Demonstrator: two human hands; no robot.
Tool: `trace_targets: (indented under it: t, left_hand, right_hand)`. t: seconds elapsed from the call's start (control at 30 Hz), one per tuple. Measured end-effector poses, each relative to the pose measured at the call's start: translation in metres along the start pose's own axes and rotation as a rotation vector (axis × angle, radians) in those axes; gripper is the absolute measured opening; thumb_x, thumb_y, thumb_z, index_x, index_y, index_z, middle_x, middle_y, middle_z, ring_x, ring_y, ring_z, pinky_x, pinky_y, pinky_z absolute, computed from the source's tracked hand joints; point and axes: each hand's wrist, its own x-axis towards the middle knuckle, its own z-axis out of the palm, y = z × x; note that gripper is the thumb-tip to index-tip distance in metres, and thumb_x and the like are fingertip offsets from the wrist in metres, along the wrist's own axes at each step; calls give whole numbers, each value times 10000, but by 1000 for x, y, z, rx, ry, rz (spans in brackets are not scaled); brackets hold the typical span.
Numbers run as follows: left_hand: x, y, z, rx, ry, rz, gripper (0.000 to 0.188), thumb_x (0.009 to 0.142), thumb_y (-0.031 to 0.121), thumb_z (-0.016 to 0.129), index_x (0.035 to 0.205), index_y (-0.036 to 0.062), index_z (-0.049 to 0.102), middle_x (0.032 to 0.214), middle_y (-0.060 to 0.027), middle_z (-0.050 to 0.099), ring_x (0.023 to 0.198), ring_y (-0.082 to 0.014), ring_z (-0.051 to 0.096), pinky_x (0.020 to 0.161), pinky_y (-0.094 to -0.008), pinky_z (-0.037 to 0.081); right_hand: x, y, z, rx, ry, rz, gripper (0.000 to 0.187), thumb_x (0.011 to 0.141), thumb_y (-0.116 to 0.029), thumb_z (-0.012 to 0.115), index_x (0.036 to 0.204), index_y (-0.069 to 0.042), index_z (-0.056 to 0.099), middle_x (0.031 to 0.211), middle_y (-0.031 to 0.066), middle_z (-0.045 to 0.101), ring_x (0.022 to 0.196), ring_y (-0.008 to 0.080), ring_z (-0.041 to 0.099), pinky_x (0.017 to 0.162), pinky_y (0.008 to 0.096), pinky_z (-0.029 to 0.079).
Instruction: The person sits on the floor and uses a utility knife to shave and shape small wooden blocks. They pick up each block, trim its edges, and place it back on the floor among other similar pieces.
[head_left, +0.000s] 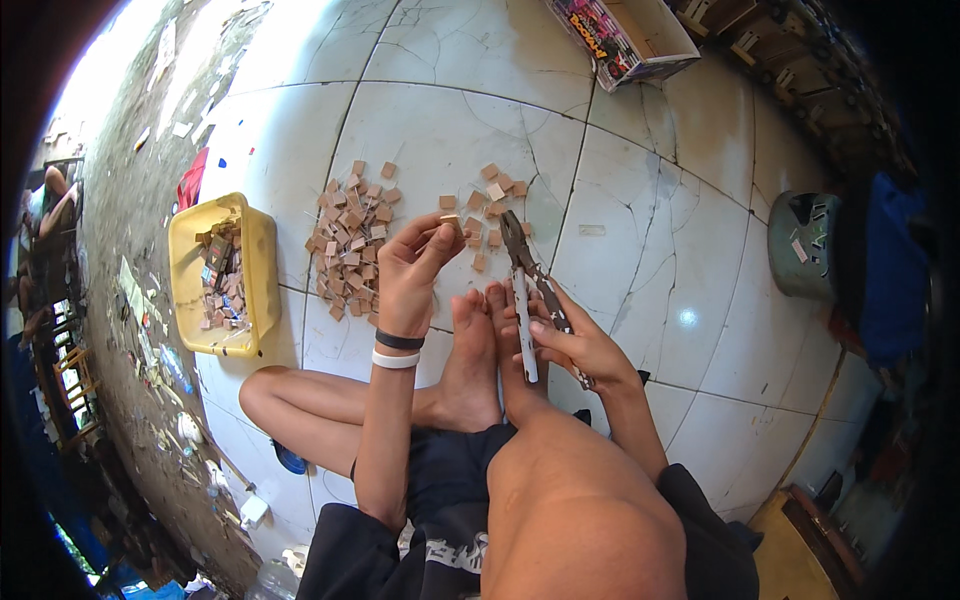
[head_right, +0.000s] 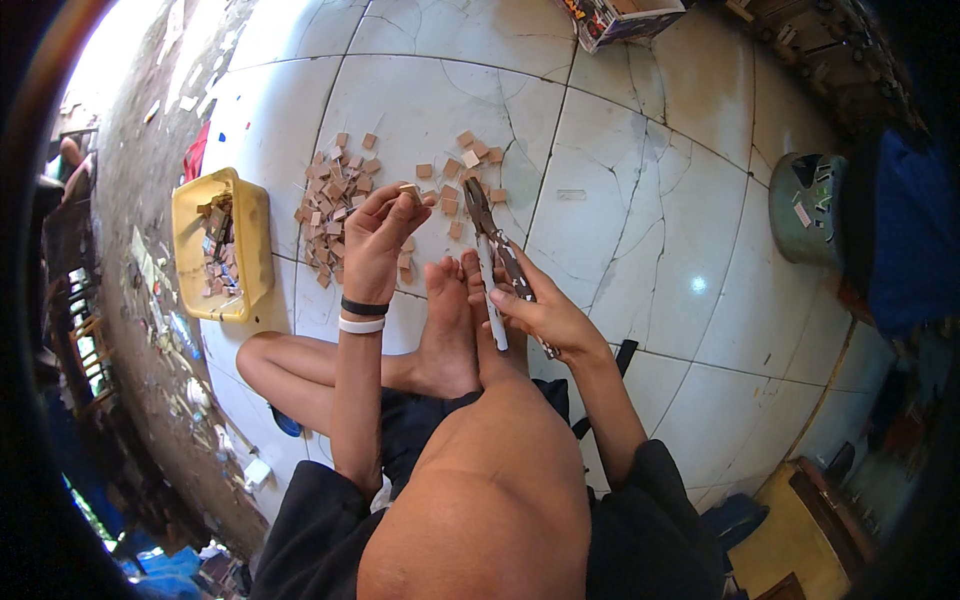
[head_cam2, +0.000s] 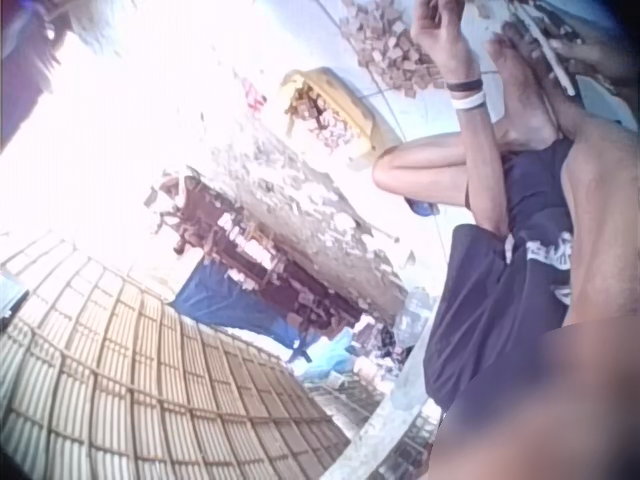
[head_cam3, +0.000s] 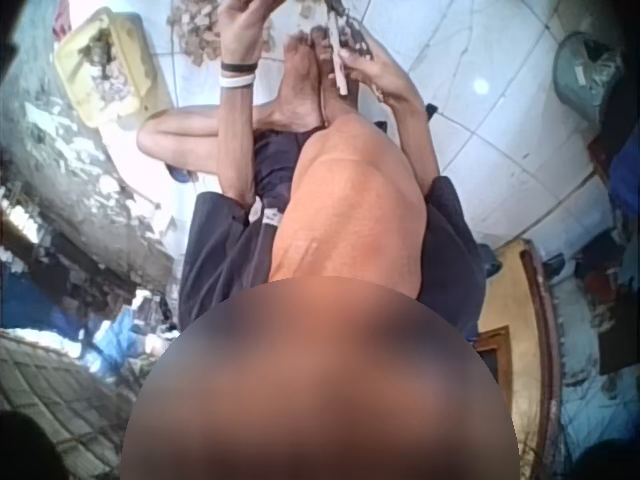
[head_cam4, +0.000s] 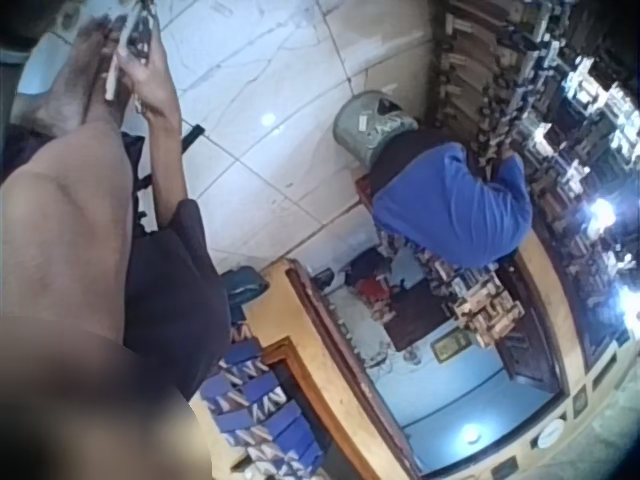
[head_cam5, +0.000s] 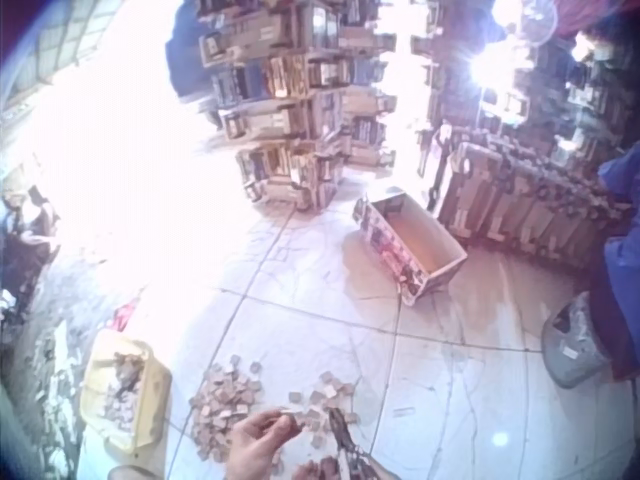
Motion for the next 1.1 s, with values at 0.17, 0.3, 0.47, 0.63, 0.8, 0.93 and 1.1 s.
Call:
trace_targets:
  t: [0.17,0.3,0.47,0.63,0.8,0.93,1.1]
  left_hand:
    - [0,-2,15,17,-31,24,258,1032,105,716,1216,-76,700,1067,-132,765,1019,-212,764,941,-343,642]
    - [-3,-2,18,11,-24,16,249,1025,82,718,1203,-91,696,1049,-139,758,987,-224,771,907,-351,664]
    - [-3,-1,17,58,-27,34,268,1023,103,722,1214,-83,695,1064,-138,759,969,-232,775,910,-366,665]
    - [-2,-2,16,48,-23,39,242,1008,76,737,1183,-91,719,1034,-140,762,967,-217,769,902,-349,665]
    - [-3,-11,12,102,-55,66,270,1017,107,731,1217,-73,705,1071,-136,772,980,-229,771,936,-387,658]
    - [-3,-22,10,34,-62,19,272,1014,119,739,1211,-66,714,1078,-134,775,980,-215,768,933,-371,651]
    - [0,-35,4,168,-6,46,272,1027,132,730,1225,-54,726,1085,-126,780,999,-198,762,922,-335,629]
  right_hand:
    - [-6,-6,11,-28,-70,-71,729,1066,-101,627,1687,-81,246,1441,125,587,1200,219,667,961,347,570]
    - [-7,-4,12,-18,-66,-13,728,1068,-116,627,1688,-92,247,1486,114,558,1205,217,658,900,365,603]
    - [-4,1,10,-138,-46,-74,751,1064,-127,638,1693,-92,230,1478,106,557,1154,196,656,911,365,597]
    - [-2,7,4,-48,-78,35,596,1057,-154,656,1588,-62,402,1218,80,654,1037,169,652,944,327,545]
    - [3,18,-4,9,-74,153,475,1041,-146,650,1457,-1,472,1062,82,636,965,172,650,855,336,563]
    - [5,28,-11,-260,6,162,362,1057,-186,636,1366,-21,542,954,70,651,831,176,652,754,358,562]
    - [19,45,-16,-898,436,-251,420,1041,-183,643,1397,4,519,967,132,715,915,264,719,853,414,573]
